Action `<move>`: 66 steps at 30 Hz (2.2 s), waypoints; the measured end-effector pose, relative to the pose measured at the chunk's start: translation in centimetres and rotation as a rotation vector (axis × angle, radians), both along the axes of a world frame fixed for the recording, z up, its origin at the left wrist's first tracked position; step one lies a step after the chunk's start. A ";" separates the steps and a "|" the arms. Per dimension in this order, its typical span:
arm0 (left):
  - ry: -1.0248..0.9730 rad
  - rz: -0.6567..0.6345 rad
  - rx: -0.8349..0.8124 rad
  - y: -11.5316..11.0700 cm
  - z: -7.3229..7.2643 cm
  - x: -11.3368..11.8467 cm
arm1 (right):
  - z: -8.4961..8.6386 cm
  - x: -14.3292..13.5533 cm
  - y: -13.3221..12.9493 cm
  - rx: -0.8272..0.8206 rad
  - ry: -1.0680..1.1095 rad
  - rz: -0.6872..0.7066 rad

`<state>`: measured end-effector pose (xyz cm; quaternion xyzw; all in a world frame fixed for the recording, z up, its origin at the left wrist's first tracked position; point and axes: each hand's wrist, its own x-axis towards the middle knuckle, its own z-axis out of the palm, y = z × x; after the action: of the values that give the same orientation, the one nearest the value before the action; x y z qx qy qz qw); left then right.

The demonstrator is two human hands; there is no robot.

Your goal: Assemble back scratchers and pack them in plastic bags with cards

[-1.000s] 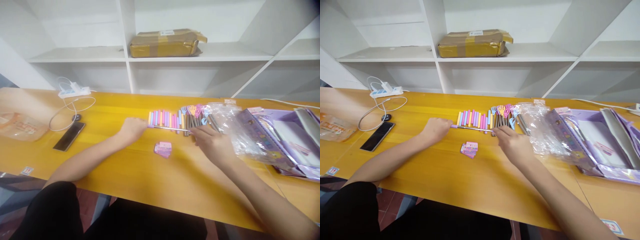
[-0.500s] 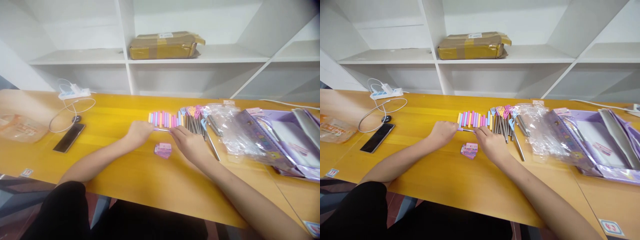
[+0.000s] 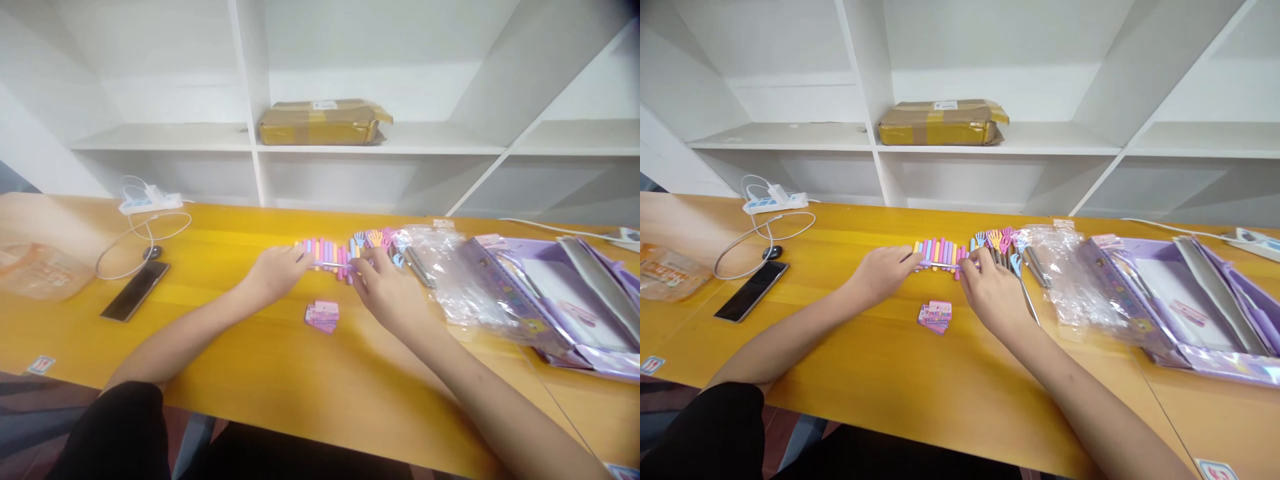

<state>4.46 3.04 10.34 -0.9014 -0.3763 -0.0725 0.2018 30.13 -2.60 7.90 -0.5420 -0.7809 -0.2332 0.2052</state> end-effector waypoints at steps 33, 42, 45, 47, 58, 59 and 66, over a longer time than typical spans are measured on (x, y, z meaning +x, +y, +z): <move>0.076 -0.128 0.091 -1.0 1.1 0.2 | 0.6 0.1 -0.2 0.200 -0.112 0.277; 0.072 -0.180 0.073 -0.7 1.7 -0.5 | 1.5 0.3 -0.7 0.184 -0.055 0.298; 0.068 -0.196 0.032 -0.9 2.1 -0.7 | 1.9 0.4 -0.8 0.181 -0.029 0.317; 0.048 -0.209 0.016 -0.9 2.3 -0.9 | 2.2 0.4 -0.9 0.193 -0.014 0.334; 0.012 -0.171 0.036 -0.6 3.0 -1.5 | 3.0 1.3 -0.8 0.322 -0.060 0.354; 0.011 -0.167 0.039 -0.5 3.1 -1.6 | 3.1 1.4 -0.8 0.321 -0.064 0.355; -0.004 -0.183 0.127 -0.3 3.9 -3.1 | 4.3 2.6 -1.4 0.343 -0.050 0.377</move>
<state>1.34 2.75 14.21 -0.9172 -0.2877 -0.1161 0.2500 32.75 -4.00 12.19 -0.3380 -0.8221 -0.3332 0.3145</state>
